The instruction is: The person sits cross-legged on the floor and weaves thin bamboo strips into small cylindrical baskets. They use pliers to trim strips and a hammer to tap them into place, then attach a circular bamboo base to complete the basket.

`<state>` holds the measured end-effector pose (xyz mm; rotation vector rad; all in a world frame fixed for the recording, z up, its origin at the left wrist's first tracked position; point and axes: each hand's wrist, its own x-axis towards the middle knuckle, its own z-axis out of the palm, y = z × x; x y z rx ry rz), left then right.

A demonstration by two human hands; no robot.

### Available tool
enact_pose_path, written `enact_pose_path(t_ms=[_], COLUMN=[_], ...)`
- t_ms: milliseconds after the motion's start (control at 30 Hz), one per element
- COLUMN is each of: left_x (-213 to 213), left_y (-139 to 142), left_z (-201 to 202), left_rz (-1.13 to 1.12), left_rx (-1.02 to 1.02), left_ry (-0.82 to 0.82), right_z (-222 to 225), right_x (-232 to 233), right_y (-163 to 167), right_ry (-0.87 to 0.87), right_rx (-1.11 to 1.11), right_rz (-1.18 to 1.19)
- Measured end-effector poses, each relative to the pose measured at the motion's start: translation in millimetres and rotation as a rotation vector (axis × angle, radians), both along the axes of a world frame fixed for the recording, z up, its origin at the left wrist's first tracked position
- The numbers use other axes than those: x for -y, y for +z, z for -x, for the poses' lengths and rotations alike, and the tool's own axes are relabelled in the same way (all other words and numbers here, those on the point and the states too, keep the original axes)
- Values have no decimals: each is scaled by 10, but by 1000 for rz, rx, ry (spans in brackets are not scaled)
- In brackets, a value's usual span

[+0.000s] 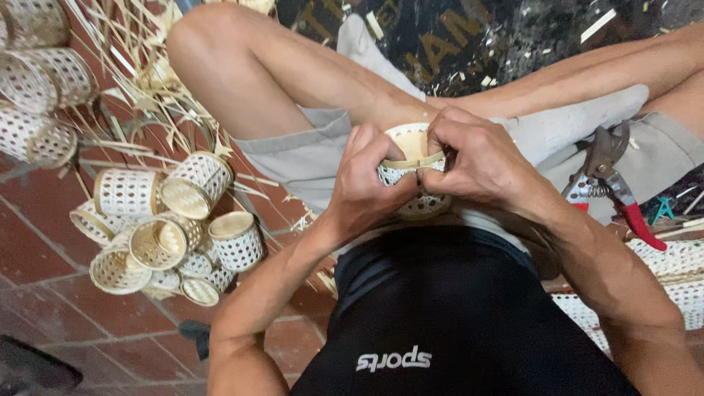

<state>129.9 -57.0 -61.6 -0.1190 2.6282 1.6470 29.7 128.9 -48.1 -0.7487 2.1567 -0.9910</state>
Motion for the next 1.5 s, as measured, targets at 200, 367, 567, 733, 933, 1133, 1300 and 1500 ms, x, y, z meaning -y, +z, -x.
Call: enact_pose_path(t_ms=[200, 367, 567, 733, 933, 1133, 1300, 1500], left_x=[212, 192, 327, 564, 270, -9, -128, -271], left_y=[-70, -109, -291, -427, -312, -26, 81, 63], left_z=[-49, -43, 324, 438, 195, -215, -292, -147], left_rz=[-338, -275, -608, -1480, -1607, -1706, -1811, -1919], left_rx=[136, 142, 499, 597, 591, 674, 653, 591], left_ry=[-70, -48, 181, 207, 295, 237, 244, 159], right_z=[27, 21, 314, 464, 227, -95, -260, -224], right_x=[-41, 5, 101, -27, -28, -18, -106, -202], right_y=[0, -13, 167, 361, 535, 865, 858, 935], right_ry=[28, 52, -146, -58, -197, -344, -416, -452], right_rx=[82, -19, 9, -154, -351, -292, -246, -287], right_rz=[91, 19, 113, 526, 462, 445, 295, 288])
